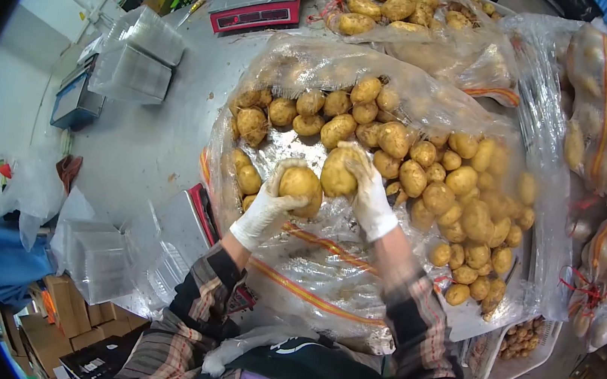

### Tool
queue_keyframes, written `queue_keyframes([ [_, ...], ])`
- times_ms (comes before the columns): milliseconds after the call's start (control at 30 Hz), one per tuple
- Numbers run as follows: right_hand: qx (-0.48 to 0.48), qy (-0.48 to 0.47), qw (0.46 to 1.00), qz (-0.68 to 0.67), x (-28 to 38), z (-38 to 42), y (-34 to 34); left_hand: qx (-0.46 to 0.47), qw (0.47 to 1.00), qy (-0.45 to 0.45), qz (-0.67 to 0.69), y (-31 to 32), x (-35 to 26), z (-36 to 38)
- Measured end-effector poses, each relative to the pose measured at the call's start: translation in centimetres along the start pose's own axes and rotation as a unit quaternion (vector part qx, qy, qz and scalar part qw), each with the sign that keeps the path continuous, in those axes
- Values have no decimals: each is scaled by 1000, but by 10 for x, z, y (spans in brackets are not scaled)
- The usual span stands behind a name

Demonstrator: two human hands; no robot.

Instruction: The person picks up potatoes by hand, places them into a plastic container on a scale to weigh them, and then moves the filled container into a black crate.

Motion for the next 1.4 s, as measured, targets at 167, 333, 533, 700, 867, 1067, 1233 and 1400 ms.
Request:
queue_keyframes([
  [167, 59, 162, 938, -299, -3, 70, 1, 0, 975, -60, 215, 25, 16, 44],
  [333, 45, 197, 925, -322, 2, 108, 22, 16, 959, -97, 268, 9, 31, 80],
  [533, 136, 237, 922, -276, 11, 140, 89, 55, 924, -84, 370, -5, 9, 140],
  [700, 270, 176, 934, -152, -12, 156, 179, -189, 968, 162, 5, -63, -54, 241],
  [867, 348, 119, 928, 59, -58, 164, 290, -373, 806, 264, -376, -143, -118, 329],
  [1067, 293, -25, 948, 118, -89, 162, 282, -353, 644, 194, -650, -204, -78, 318],
  [1233, -70, -158, 779, 602, -2, 82, 99, -410, 482, 138, -762, -180, -48, 302],
  [1400, -278, -83, 459, 840, 23, 26, -71, -410, 496, 138, -753, -160, -54, 297],
])
Point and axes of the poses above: each hand's wrist, its own z-axis away from the middle knuckle, its own y-axis out of the palm, x = y × z, the point moved 4 cm from there along -z, towards the middle knuckle, and after that the axes turned 14 degrees about z, right-handed, at the moved point
